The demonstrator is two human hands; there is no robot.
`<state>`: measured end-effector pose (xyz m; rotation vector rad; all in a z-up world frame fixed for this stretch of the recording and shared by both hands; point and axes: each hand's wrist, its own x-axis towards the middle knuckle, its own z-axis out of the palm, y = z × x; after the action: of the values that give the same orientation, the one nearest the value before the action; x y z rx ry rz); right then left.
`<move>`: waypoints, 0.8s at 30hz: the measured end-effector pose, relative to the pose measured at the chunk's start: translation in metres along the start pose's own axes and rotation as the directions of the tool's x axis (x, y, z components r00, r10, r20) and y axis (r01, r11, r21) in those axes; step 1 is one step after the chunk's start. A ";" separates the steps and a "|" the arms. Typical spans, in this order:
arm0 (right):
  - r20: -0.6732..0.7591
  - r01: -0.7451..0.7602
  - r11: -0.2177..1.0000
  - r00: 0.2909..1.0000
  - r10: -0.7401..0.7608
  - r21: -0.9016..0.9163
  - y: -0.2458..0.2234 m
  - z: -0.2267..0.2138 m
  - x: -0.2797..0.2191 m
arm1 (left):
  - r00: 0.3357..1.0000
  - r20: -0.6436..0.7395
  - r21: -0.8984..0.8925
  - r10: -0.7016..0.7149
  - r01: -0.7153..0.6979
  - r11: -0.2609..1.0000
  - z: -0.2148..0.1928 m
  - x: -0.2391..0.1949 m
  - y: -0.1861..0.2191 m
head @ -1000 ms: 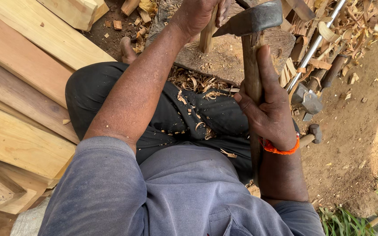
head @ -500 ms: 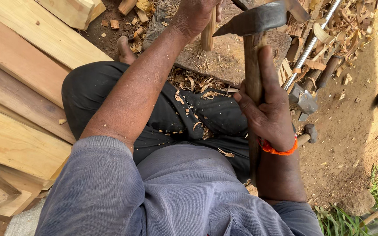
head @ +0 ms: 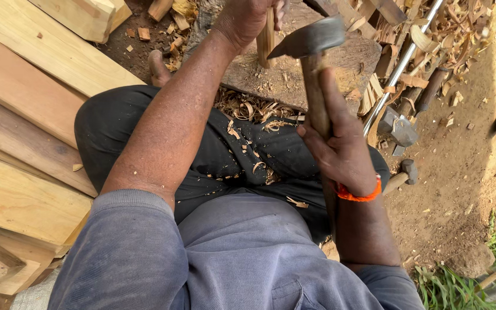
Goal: The person sits on the ground and uses a hammer and chisel to carve a small wooden dowel. They repeatedly strike the chisel to shape the wood, occasionally rotating the dowel to work on different sides. Finished pieces are placed on a nearby pile.
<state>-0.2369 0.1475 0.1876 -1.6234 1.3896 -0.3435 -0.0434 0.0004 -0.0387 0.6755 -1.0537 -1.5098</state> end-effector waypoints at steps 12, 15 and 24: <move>0.002 0.277 0.961 0.961 -0.277 -0.018 0.003 -0.005 -0.005 | 0.997 0.061 0.065 0.044 -0.048 0.997 0.002 0.001 0.020; 0.057 0.171 0.978 0.985 -0.165 -0.122 0.014 0.009 0.006 | 0.995 0.060 0.127 0.082 -0.089 0.988 0.005 0.001 0.037; 0.017 0.219 0.953 0.975 -0.220 -0.208 0.027 0.008 0.003 | 1.000 0.017 -0.061 0.024 -0.023 0.998 0.007 0.002 0.038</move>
<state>-0.2474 0.1511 0.1613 -1.9594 1.2860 -0.3415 -0.0330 0.0009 -0.0018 0.6065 -1.0217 -1.5240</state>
